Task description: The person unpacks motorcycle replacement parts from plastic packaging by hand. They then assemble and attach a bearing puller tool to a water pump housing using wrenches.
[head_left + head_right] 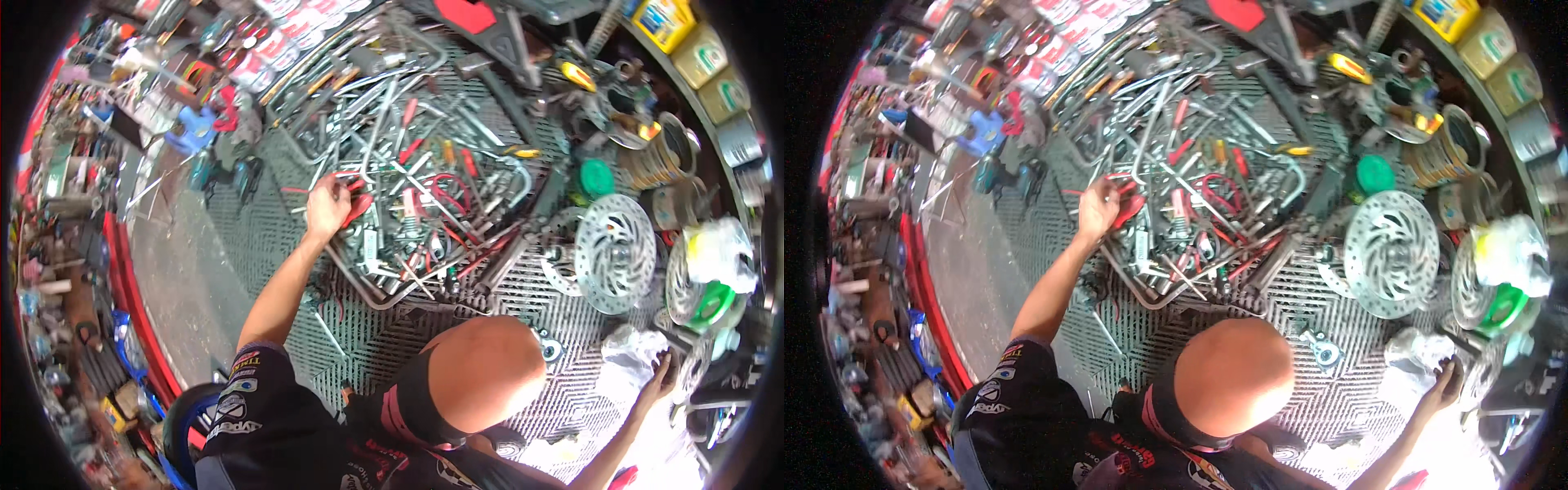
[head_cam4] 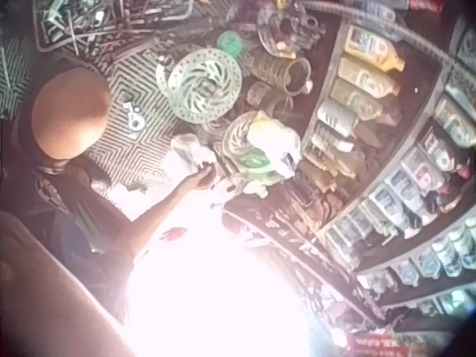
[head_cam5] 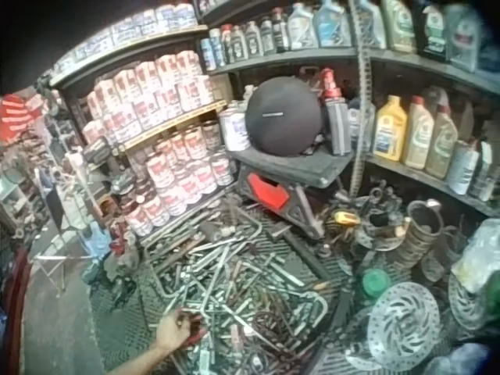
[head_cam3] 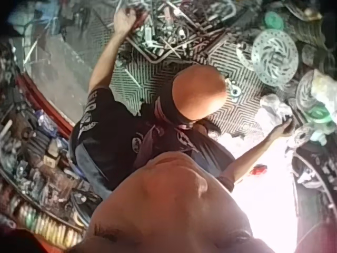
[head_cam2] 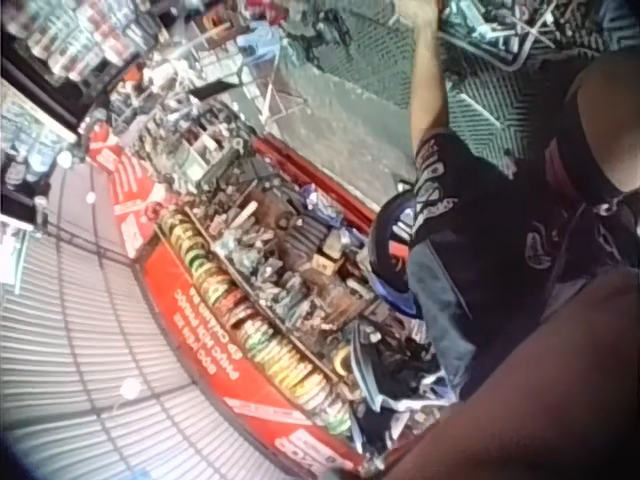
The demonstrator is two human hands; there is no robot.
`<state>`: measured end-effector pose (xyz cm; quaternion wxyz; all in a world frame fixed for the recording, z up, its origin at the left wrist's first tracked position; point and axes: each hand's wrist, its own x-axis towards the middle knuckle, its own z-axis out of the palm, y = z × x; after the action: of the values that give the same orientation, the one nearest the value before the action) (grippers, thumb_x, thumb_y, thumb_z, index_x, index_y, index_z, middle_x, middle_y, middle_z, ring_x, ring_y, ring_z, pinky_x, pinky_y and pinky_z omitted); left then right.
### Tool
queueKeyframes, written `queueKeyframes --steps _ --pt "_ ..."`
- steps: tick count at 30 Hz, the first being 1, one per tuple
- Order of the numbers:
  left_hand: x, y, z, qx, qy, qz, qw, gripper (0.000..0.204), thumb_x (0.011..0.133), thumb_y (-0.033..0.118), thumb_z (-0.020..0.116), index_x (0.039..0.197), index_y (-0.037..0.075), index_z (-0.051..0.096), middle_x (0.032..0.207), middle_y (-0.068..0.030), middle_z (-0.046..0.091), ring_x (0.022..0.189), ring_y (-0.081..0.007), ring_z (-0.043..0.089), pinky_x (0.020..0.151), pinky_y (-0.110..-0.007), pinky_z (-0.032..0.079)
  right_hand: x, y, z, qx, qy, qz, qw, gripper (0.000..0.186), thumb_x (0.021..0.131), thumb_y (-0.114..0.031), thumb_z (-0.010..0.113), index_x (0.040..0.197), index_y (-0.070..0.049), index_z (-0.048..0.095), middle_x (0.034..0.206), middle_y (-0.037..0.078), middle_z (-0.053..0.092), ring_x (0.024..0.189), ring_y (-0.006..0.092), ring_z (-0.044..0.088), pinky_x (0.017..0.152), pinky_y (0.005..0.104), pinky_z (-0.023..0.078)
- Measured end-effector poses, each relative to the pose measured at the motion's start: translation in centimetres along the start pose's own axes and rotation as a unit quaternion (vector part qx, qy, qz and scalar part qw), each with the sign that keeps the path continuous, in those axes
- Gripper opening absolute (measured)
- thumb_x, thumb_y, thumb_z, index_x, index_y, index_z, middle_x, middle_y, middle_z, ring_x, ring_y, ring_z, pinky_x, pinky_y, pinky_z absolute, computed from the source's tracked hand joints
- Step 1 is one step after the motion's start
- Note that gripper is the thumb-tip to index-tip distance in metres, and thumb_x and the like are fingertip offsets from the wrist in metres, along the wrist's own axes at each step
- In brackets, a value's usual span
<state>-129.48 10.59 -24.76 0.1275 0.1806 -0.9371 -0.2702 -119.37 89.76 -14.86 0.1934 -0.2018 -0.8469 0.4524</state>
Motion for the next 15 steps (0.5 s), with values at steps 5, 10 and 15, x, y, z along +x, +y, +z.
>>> queueKeyframes --steps 5,10,15 --pt "-1.0 1.4 2.5 0.043 -0.178 0.001 0.983 0.045 0.091 0.04 0.058 0.096 -0.003 0.071 0.081 -0.0243 0.07 0.079 -0.0367 0.068 0.072 -0.049 0.05 1.3 0.4 3.5 0.02 0.082 0.063 0.994 0.035 0.099 -0.012 0.058 0.131 0.002 0.058 0.115 0.012 0.067 0.104 0.0238 0.067 0.078 0.0319 0.059" --pt "-0.9 -3.6 4.2 0.092 -0.143 -0.023 0.985 0.036 0.087 0.033 0.062 0.099 0.0 0.071 0.098 -0.0263 0.07 0.095 -0.0462 0.066 0.08 -0.053 0.049 3.3 -8.8 4.6 -0.103 0.152 -0.031 0.982 0.055 0.089 -0.022 0.075 0.134 -0.001 0.051 0.125 0.014 0.058 0.106 0.0206 0.061 0.086 0.0335 0.053" --pt "1.2 -7.4 7.2 -0.027 -0.193 -0.058 0.979 0.044 0.086 0.034 0.065 0.107 -0.005 0.067 0.099 -0.0252 0.071 0.097 -0.0457 0.065 0.085 -0.05 0.048 10.8 -13.5 5.6 -0.292 0.135 -0.12 0.939 0.089 0.078 -0.049 0.08 0.141 0.001 0.042 0.138 0.026 0.047 0.13 0.0413 0.047 0.107 0.0468 0.042"
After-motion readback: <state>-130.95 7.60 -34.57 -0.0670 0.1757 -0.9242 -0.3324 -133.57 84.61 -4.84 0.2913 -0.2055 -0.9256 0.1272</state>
